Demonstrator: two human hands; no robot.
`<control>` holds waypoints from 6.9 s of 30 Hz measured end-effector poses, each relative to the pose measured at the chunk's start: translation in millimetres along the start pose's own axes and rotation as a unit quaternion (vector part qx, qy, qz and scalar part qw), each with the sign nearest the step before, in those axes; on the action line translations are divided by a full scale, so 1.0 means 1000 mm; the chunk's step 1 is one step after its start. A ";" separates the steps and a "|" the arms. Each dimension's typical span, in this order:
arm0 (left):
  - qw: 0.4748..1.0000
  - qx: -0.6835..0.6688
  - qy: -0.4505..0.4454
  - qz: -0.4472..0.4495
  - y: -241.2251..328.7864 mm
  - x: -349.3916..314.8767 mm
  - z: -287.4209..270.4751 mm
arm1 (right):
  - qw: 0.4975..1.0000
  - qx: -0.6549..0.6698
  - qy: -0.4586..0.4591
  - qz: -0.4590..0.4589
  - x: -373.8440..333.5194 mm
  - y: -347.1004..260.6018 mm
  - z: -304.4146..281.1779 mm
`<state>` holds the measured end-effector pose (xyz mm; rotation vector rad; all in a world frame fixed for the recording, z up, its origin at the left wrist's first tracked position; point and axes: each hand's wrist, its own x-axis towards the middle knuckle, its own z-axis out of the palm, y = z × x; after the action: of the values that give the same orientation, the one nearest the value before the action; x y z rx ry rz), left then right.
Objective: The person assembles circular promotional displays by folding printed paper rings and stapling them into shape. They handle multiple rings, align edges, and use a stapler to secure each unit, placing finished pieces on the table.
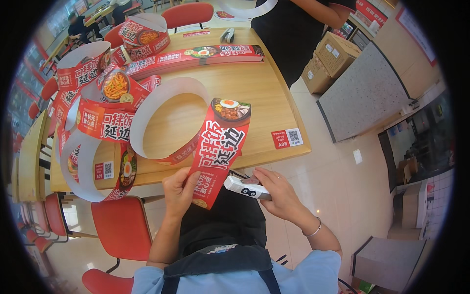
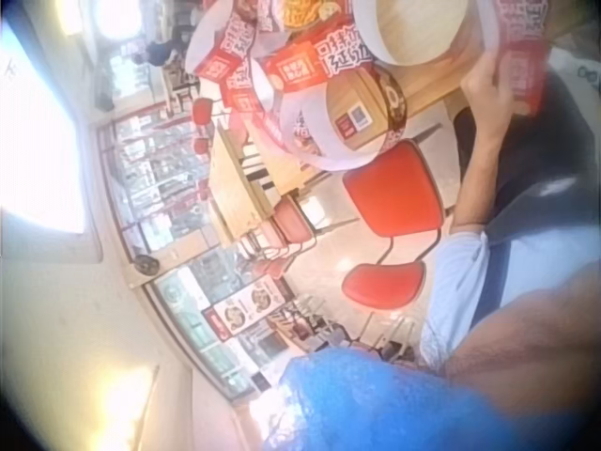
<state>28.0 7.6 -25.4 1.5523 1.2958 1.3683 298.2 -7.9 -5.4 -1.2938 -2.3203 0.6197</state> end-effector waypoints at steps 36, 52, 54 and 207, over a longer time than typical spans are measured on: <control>0.996 0.041 -0.001 0.084 -0.006 0.004 -0.005 | 1.000 -0.025 0.010 0.007 0.002 0.001 0.004; 0.988 0.097 -0.006 0.122 -0.003 0.009 -0.004 | 0.998 -0.046 -0.023 0.027 0.001 0.006 0.001; 0.988 0.096 -0.003 0.124 -0.003 0.009 -0.003 | 0.998 -0.048 -0.020 0.028 0.001 0.005 0.000; 0.822 0.457 -0.117 0.321 0.234 0.256 -0.196 | 0.949 -0.258 0.170 -0.059 0.198 0.084 -0.058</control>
<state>-120.4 167.6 308.6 2.9211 1.4070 0.8247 291.5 212.8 21.5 -1.3277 -2.3109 -0.2591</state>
